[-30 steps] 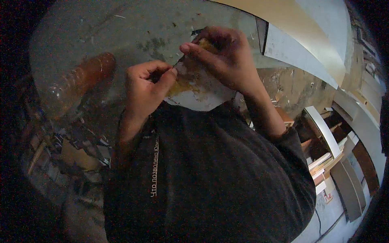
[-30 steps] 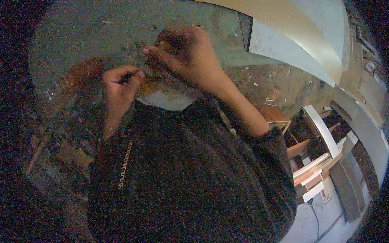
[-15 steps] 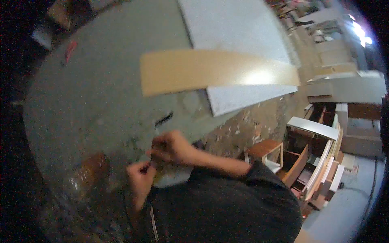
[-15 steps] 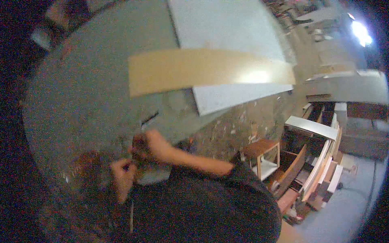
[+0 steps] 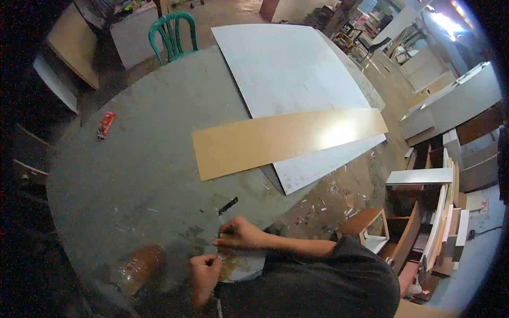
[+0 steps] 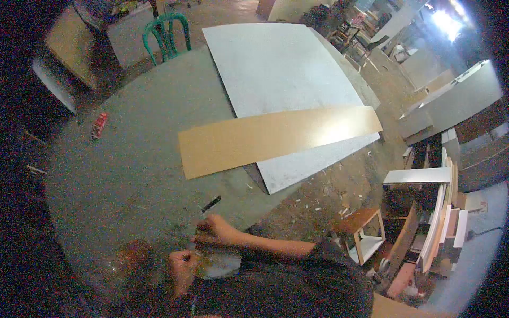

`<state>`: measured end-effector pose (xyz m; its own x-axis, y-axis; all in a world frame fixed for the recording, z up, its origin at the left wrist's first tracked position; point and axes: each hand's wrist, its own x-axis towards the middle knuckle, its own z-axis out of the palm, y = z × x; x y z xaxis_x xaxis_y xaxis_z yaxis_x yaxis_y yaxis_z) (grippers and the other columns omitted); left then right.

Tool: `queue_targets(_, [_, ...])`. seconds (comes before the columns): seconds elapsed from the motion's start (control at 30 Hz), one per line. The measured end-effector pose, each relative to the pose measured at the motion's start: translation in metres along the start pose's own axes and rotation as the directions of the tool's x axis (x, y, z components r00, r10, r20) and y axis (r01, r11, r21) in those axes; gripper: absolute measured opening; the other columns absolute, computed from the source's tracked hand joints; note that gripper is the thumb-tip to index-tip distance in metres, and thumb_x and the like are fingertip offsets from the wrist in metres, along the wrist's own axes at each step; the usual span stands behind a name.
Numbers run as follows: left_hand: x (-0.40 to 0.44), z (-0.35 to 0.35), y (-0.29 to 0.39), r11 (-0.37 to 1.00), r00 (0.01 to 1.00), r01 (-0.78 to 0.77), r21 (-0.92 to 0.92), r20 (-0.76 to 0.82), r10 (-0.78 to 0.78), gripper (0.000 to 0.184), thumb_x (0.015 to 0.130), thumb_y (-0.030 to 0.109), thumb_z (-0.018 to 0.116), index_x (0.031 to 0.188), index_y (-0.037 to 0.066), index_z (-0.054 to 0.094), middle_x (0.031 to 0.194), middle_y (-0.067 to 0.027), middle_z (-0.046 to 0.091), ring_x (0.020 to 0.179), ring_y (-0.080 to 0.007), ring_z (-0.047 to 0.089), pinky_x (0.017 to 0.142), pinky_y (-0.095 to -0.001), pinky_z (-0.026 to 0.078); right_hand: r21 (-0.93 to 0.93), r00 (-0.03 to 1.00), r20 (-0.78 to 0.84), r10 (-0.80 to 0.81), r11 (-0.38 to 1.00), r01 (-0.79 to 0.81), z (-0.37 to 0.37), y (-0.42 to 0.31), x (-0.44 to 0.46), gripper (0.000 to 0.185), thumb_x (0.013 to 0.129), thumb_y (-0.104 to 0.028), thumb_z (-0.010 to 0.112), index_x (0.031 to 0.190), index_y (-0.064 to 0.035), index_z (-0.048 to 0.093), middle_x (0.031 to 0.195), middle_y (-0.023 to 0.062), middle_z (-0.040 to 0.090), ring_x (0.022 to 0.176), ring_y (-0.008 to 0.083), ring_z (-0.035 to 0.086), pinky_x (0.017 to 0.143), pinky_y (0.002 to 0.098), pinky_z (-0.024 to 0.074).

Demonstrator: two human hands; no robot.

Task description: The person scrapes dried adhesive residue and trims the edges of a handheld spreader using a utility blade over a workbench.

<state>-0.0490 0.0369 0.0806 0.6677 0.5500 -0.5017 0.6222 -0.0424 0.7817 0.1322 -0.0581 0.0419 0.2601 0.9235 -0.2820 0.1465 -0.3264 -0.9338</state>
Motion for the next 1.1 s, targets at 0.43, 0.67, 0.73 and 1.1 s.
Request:
queue_targets(0.43, [-0.002,0.002,-0.039,0.959,0.982,-0.171,-0.226,-0.12,0.147,0.018,0.082,0.01,0.07,0.089,-0.006,0.072,0.07,-0.0026,0.066,0.066,-0.0075,0.057,0.062,-0.0263,0.047,0.014,1.0,-0.014,-0.025,1.0,0.025,-0.011,-0.027,-0.001,0.032,0.088,-0.031,0.073,0.083,-0.0002,0.068,0.071,0.0065,0.067,0.067,0.0107,0.059,0.063,0.0321,0.0485])
queue_targets(0.67, [0.009,-0.012,0.008,0.843,0.791,-0.5,0.196,-0.293,0.537,0.025,0.086,0.01,0.073,0.111,0.005,0.072,0.098,-0.016,0.072,0.081,-0.0253,0.071,0.072,-0.0326,0.054,0.042,0.991,-0.106,0.087,0.996,-0.083,-0.039,-0.053,0.026,0.023,0.088,-0.02,0.074,0.075,-0.0027,0.066,0.069,0.001,0.065,0.065,0.0058,0.056,0.059,0.0264,0.0469])
queue_targets(0.73, [0.006,-0.017,0.023,0.836,0.768,-0.521,0.17,-0.334,0.546,0.025,0.085,0.007,0.073,0.11,0.004,0.072,0.099,-0.0155,0.072,0.082,-0.025,0.071,0.072,-0.032,0.054,0.308,0.99,-0.094,0.108,0.949,-0.074,-0.046,-0.078,0.022,0.026,0.085,-0.023,0.076,0.076,-0.0005,0.068,0.072,0.0058,0.07,0.066,0.0115,0.064,0.061,0.0283,0.052])
queue_targets(1.1, [0.009,-0.047,0.061,0.476,0.554,-0.692,0.544,-0.023,0.832,0.032,0.071,0.001,0.076,0.102,0.006,0.073,0.092,-0.008,0.068,0.077,-0.0228,0.067,0.065,-0.0322,0.053,0.289,0.995,-0.095,0.024,0.957,0.005,-0.058,-0.096,0.024,0.029,0.085,-0.024,0.077,0.073,0.0002,0.067,0.07,0.0062,0.069,0.062,0.0106,0.063,0.059,0.0265,0.0506])
